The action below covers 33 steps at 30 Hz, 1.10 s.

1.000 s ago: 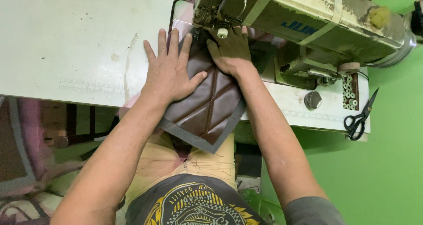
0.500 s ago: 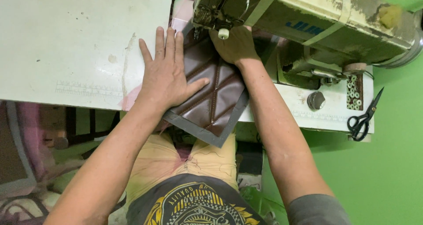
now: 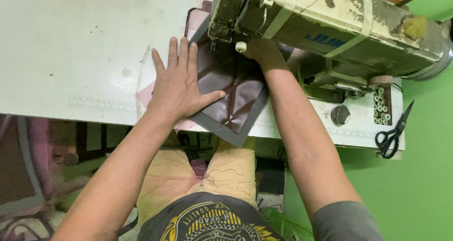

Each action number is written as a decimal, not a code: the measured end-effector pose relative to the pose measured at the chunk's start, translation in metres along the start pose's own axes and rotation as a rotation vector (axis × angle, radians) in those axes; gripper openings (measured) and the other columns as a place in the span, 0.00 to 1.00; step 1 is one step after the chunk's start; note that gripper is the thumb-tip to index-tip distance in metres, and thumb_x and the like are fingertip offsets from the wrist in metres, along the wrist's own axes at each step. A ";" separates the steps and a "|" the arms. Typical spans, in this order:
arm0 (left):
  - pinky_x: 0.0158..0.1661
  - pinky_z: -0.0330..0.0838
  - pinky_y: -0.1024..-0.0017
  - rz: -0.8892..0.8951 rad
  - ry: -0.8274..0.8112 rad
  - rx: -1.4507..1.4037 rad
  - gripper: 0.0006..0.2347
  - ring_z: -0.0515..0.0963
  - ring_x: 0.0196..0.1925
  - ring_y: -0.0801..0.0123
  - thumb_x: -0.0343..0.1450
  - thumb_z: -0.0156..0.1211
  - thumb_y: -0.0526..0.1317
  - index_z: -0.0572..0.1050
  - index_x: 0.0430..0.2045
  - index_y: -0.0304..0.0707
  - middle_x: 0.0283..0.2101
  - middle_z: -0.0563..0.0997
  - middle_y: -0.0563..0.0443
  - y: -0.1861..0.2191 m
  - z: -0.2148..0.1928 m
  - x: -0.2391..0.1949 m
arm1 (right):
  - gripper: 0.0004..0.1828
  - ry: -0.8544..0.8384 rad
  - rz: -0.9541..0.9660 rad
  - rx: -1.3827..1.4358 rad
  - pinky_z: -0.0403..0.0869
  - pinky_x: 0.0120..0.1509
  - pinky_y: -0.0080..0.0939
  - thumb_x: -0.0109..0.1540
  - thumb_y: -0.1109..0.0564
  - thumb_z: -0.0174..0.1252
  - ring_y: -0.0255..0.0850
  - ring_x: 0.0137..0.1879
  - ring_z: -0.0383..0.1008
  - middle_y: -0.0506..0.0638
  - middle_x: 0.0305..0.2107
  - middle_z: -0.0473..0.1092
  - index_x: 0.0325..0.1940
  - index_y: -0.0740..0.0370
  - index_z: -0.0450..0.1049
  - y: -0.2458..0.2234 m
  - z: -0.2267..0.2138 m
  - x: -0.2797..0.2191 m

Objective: Sewing a quilted diamond pattern onto a piece of brown synthetic leather using an industrial sewing machine.

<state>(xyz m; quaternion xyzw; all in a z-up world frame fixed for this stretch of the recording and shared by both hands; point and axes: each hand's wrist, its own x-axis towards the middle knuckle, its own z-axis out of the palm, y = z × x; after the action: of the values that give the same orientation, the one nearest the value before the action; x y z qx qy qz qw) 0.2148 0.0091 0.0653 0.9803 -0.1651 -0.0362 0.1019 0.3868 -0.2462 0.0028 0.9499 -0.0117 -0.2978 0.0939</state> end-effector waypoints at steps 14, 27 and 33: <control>0.69 0.24 0.33 0.134 0.083 -0.075 0.35 0.34 0.80 0.50 0.77 0.25 0.61 0.47 0.74 0.33 0.78 0.45 0.37 0.001 -0.001 -0.011 | 0.22 0.785 -0.328 0.323 0.56 0.68 0.62 0.71 0.43 0.46 0.63 0.62 0.59 0.61 0.55 0.63 0.59 0.61 0.71 -0.022 0.047 -0.185; 0.63 0.31 0.22 0.058 0.196 -0.252 0.40 0.43 0.77 0.29 0.73 0.48 0.59 0.57 0.70 0.15 0.73 0.56 0.18 -0.003 0.009 -0.042 | 0.28 0.828 0.486 0.507 0.60 0.72 0.69 0.74 0.41 0.45 0.61 0.74 0.52 0.63 0.66 0.58 0.70 0.60 0.71 0.157 0.174 -0.271; 0.64 0.30 0.23 0.013 0.169 -0.248 0.41 0.42 0.78 0.28 0.71 0.49 0.60 0.58 0.70 0.16 0.74 0.56 0.19 -0.001 0.001 -0.050 | 0.27 0.898 0.400 0.337 0.55 0.76 0.61 0.73 0.37 0.49 0.59 0.73 0.55 0.60 0.65 0.61 0.63 0.57 0.78 0.191 0.197 -0.253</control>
<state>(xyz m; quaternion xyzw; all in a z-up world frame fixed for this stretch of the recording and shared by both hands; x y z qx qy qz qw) 0.1676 0.0268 0.0660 0.9587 -0.1564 0.0269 0.2359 0.0734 -0.4476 0.0227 0.9652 -0.1994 0.1689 -0.0096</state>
